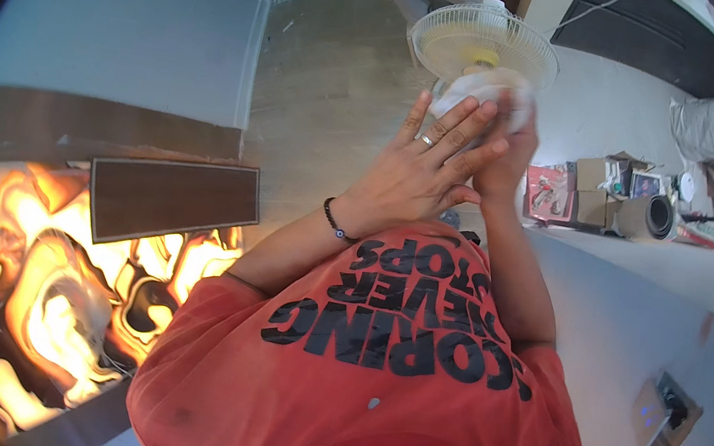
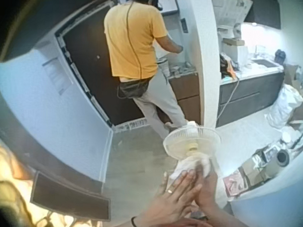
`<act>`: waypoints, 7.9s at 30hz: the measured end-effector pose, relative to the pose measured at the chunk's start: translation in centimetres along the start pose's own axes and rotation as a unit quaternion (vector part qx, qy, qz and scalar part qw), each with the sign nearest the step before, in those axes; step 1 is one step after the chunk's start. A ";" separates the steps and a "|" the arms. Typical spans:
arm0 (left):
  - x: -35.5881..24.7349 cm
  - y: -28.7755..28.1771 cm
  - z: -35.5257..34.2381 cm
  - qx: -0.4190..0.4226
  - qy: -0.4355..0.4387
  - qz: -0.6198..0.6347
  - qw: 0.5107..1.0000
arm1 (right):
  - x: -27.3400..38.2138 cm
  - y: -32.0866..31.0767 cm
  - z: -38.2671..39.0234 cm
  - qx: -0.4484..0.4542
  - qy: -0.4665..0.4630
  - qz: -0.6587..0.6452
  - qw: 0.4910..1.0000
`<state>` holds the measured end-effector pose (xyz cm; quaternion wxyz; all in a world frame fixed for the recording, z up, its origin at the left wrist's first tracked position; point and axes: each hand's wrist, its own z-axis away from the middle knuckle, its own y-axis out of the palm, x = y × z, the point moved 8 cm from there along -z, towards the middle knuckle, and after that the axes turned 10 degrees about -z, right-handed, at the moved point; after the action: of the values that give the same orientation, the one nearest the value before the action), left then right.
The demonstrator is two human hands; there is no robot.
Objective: The person wipes their hands with a white cloth, then sits on the floor and applies white tape along the edge of a floor panel.
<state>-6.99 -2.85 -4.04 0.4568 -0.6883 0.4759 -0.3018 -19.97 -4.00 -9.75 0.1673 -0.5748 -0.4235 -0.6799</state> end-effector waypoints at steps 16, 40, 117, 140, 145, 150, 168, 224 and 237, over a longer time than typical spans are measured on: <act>6.4 -1.0 3.2 0.044 0.066 -0.043 0.996 | -3.1 9.1 -1.6 0.147 0.165 0.027 0.975; 30.2 -1.6 12.1 -0.087 -0.386 0.793 0.463 | -7.6 34.6 2.0 0.311 0.094 0.045 0.945; 25.4 -10.0 15.7 -0.063 0.126 0.085 0.986 | -7.6 30.8 5.9 0.210 0.232 -0.616 0.723; 34.8 -12.8 16.9 -0.247 -0.010 0.817 0.521 | -7.1 38.0 10.4 0.151 0.215 -0.420 0.869; 35.0 -13.0 17.0 -0.245 -0.006 0.813 0.528 | -7.0 38.2 10.2 0.132 0.238 -0.397 0.876; 35.2 -12.9 16.7 -0.238 0.009 0.811 0.534 | -7.8 38.3 10.0 0.120 0.252 -0.409 0.869; 36.3 -13.2 16.0 -0.183 0.060 0.808 0.557 | -7.3 38.8 10.3 0.117 0.342 -0.335 0.870; 36.3 -13.9 18.5 -0.254 -0.015 0.719 0.647 | -5.2 38.1 10.1 0.160 0.067 -0.162 0.971; 36.6 -13.3 18.3 -0.260 -0.056 0.774 0.575 | -5.0 36.8 10.0 0.082 0.083 -0.221 0.968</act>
<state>26.96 -28.95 0.17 0.3435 -0.1628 0.8593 0.3423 14.11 -19.13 -0.50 0.0938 -0.3929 -0.5788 -0.7084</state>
